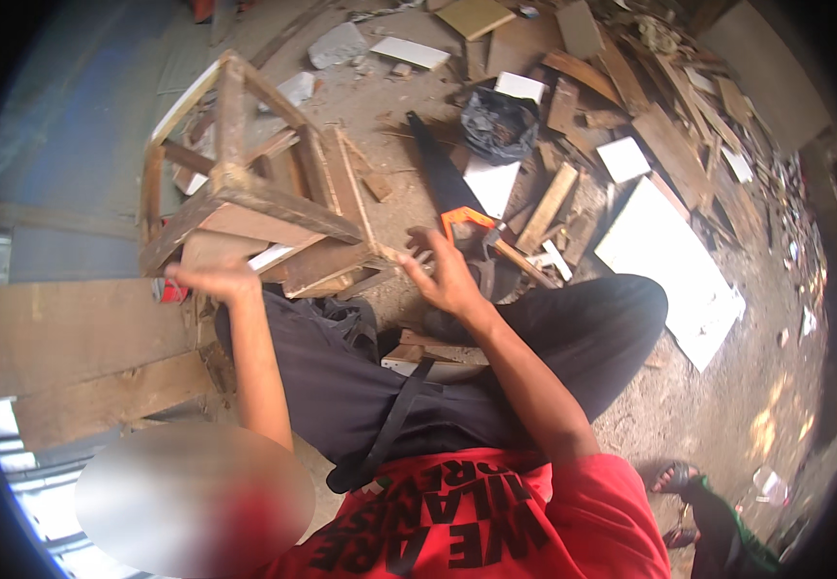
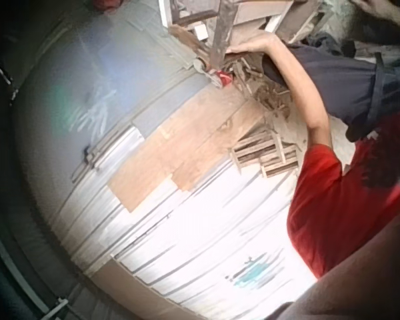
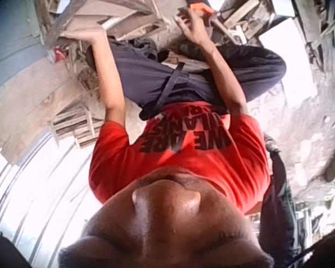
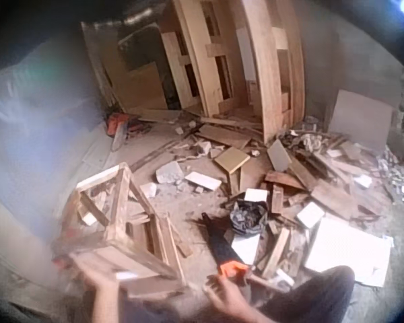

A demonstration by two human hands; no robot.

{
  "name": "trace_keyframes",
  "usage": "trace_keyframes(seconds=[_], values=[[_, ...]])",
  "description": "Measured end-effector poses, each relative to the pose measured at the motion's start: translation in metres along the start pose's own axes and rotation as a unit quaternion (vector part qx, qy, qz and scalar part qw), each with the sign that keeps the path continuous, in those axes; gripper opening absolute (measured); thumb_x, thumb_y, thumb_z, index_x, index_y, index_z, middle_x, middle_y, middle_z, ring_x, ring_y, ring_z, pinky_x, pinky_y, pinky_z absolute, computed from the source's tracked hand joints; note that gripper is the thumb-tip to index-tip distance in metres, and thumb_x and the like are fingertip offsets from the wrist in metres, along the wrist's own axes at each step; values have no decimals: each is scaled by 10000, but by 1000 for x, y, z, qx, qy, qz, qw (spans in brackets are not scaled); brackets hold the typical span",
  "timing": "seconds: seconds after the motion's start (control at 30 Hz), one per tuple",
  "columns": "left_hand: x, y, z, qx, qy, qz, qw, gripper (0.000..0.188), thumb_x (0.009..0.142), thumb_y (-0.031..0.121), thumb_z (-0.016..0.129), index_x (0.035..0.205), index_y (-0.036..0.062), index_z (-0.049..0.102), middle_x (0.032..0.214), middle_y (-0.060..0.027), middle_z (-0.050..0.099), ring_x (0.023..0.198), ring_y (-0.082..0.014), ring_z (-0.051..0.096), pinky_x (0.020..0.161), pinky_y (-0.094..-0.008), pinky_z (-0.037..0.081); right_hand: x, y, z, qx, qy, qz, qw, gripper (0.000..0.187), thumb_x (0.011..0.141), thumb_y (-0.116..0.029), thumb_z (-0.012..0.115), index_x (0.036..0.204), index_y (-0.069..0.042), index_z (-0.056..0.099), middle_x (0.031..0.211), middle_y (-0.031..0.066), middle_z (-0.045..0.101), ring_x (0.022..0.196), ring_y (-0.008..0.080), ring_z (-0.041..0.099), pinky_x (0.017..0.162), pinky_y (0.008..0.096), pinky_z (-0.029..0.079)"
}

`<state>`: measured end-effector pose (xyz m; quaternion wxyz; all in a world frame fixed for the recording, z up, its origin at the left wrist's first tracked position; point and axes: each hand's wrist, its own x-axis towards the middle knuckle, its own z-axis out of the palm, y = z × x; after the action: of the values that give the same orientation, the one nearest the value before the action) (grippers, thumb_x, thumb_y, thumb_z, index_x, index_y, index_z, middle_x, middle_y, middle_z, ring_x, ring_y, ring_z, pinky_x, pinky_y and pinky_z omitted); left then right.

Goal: The person sits on the floor and uses a hammer to drive nails into a wooden stool, then uses a hand saw to cut a wooden plank. The person adjusts the stool and continues hammering and sawing to modify the structure.

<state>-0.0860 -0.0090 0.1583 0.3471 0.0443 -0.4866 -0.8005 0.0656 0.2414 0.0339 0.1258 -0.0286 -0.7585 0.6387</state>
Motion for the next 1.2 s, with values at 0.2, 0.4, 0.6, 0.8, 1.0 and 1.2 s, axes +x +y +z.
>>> trace_keyframes(seconds=[0.2, 0.4, 0.6, 0.8, 1.0, 1.2], values=[[-87, 25, -45, -43, -88, -79, 992, 773, 928, 778, 259, 742, 80, 533, 612, -140, 584, 631, -291, 598, 701, -406, 499, -8, -51, 3, -12, -70, -164, 984, 781, 817, -392, 800, 1383, 4, 437, 1330, 224, 520, 1250, 362, 520, 1033, 449, 421], [-143, -23, -27, 49, -242, -373, 894, 940, 932, 810, 248, 1264, -9, 569, 1215, -175, 644, 1170, -295, 605, 1005, -462, 452, -4, -8, 9, -52, -222, -54, 972, 383, 930, -335, 710, 1047, 8, 585, 804, 194, 661, 764, 365, 673, 719, 441, 525], [-148, -53, -43, 188, -277, -413, 847, 685, 1014, 569, 442, 1438, 30, 437, 1406, -155, 547, 1338, -266, 468, 1065, -442, 370, 35, 96, -31, 35, -26, 231, 972, 495, 960, -384, 686, 1135, 65, 574, 824, 130, 694, 706, 167, 689, 613, 323, 550], [-163, -58, -41, 286, -361, -354, 814, 440, 1008, 388, 583, 1309, 69, 552, 1287, -113, 627, 1191, -212, 581, 934, -367, 471, 60, 187, -87, -72, 232, 273, 931, 865, 899, -575, 658, 1289, 170, 453, 1171, 375, 600, 1112, 444, 619, 952, 455, 495], [-164, -75, -55, 294, -387, -329, 809, 351, 1005, 352, 612, 1224, 78, 607, 1221, -87, 665, 1133, -188, 612, 886, -331, 485, 5, 298, -121, -252, 329, 295, 861, 827, 781, -422, 818, 1263, 111, 408, 1219, 380, 565, 1158, 489, 576, 958, 494, 497], [-159, -71, -72, 322, -367, -321, 812, 331, 1002, 339, 622, 1203, 76, 624, 1207, -75, 673, 1134, -175, 612, 876, -321, 482, 20, 251, -104, -263, 271, 425, 822, 794, 773, -455, 822, 1234, 79, 457, 1193, 369, 609, 1135, 485, 610, 974, 472, 503]])
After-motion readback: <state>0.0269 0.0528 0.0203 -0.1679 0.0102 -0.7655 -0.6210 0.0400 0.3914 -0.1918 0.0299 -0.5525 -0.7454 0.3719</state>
